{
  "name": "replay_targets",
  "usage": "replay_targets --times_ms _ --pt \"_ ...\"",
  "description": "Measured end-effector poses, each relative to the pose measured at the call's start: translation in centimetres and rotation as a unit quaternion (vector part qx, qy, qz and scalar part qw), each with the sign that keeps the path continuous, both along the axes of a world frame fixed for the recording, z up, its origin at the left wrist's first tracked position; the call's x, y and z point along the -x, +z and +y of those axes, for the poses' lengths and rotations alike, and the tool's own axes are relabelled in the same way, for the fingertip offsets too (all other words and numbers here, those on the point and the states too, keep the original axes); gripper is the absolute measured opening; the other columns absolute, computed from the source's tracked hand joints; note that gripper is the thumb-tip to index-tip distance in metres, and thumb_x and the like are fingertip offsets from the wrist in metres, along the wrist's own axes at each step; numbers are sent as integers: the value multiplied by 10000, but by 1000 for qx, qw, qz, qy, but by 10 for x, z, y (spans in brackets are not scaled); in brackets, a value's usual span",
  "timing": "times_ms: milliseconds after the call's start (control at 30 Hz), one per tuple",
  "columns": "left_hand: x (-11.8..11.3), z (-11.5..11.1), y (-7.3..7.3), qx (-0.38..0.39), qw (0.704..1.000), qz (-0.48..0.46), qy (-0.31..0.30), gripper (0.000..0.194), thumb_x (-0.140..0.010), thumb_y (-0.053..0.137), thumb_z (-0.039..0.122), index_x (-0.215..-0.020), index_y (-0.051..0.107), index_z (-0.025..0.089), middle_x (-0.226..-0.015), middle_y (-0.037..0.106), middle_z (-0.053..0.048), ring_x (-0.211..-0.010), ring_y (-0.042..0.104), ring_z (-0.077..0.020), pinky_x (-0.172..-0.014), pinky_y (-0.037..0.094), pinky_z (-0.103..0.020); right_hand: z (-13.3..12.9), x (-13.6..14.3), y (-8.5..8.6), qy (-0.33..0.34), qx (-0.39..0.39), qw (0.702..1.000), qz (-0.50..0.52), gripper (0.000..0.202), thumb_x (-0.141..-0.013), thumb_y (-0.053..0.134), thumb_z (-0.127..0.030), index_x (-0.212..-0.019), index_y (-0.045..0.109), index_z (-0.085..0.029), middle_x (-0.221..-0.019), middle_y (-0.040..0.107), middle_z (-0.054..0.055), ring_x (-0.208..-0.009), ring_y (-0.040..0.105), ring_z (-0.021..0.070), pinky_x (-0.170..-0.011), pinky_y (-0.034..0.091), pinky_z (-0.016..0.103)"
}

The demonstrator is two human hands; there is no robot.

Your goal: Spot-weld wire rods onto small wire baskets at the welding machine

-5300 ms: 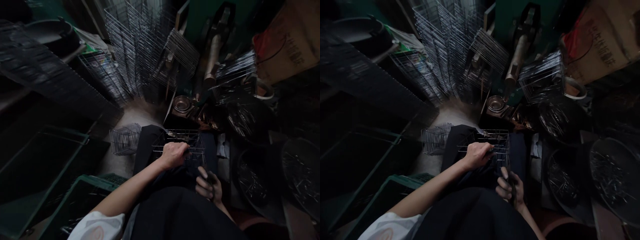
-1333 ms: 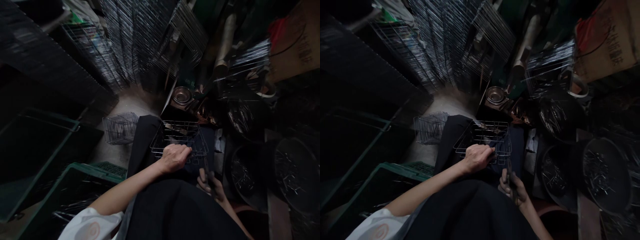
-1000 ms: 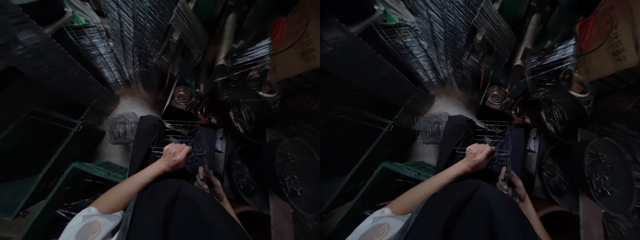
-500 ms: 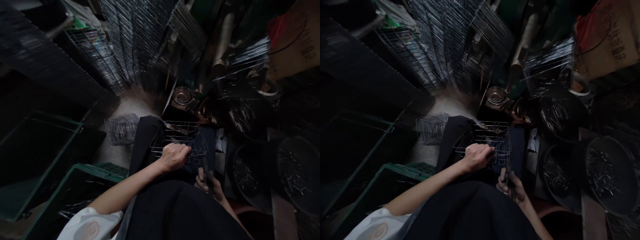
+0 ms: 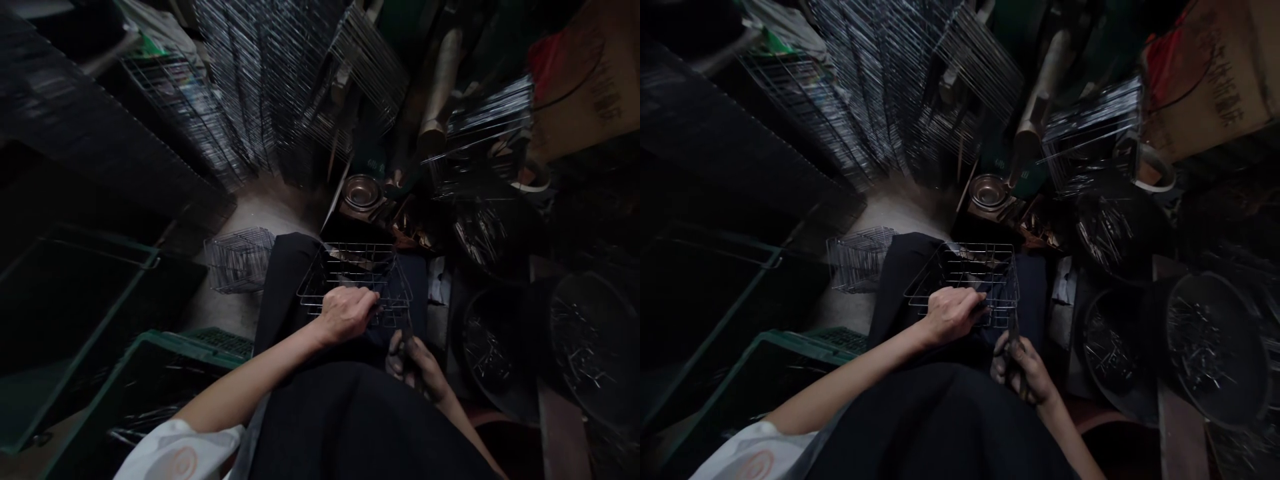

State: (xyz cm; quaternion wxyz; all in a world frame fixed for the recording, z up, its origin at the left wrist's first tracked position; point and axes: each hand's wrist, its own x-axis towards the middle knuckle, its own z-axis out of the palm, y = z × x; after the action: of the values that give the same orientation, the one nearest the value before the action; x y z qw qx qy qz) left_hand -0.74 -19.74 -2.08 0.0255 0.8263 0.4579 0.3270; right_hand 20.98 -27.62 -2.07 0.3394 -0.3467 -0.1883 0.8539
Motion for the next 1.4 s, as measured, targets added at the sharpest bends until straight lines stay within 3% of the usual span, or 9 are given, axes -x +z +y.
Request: replay_targets --times_ms 100,267,500,700,900,1067,1233,1400 --pt "0 -1 1 -7 1000 3 -10 220 -971 521 397 -918 611 204 -663 646 36 -583 601 -119 -532 321 -300 -3 1 -2 -12 21 993 114 464 -892 580 -642 -776 567 -193 -471 384 -85 -365 291 49 -403 273 166" --pt "-1 -2 -1 6 1000 9 7 209 -965 529 383 -892 613 206 -675 652 32 -599 607 -115 -536 321 -306 6 -10 -1 43 -32 996 -74 348 -893 666 -500 -962 624 -161 -651 599 10 -568 573 129 -555 424 233" --pt "-7 -14 2 -15 1000 14 3 136 -933 588 310 -845 593 206 -631 599 43 -563 538 -117 -535 276 -319 -1 -29 9 59 22 993 -98 450 -828 725 -517 -1078 653 -149 -757 691 69 -656 645 162 -600 465 242" --pt "-18 -37 7 -78 997 7 13 138 -892 617 162 -773 552 192 -589 529 54 -531 465 -107 -529 245 -315 -25 -45 9 43 59 995 -73 421 -807 746 -481 -1029 686 -129 -648 636 27 -513 552 107 -524 425 207" --pt "-22 -47 6 -78 997 17 6 134 -896 594 155 -775 550 193 -588 509 51 -537 474 -105 -533 260 -306 -42 -47 -3 6 78 991 -106 436 -743 777 -528 -942 698 -148 -586 573 7 -504 527 119 -505 401 218" --pt "-21 -48 6 -77 997 24 -7 102 -904 565 179 -803 573 185 -595 504 43 -533 475 -106 -521 264 -303 -45 -39 -2 -5 112 986 -123 477 -706 761 -631 -849 701 -179 -547 523 -3 -468 457 118 -514 381 256" --pt "-21 -47 8 -75 997 26 -5 108 -899 562 153 -797 571 189 -601 516 42 -535 480 -103 -526 277 -297 -40 -34 8 16 75 978 -195 477 -720 732 -673 -827 685 -211 -623 551 16 -556 504 164 -564 393 298" --pt "-22 -48 2 -69 997 22 2 97 -905 550 152 -818 572 191 -613 524 39 -549 489 -107 -540 293 -299 -37 -30 13 20 25 967 -254 469 -749 757 -601 -917 672 -172 -681 605 22 -589 524 145 -556 375 254"
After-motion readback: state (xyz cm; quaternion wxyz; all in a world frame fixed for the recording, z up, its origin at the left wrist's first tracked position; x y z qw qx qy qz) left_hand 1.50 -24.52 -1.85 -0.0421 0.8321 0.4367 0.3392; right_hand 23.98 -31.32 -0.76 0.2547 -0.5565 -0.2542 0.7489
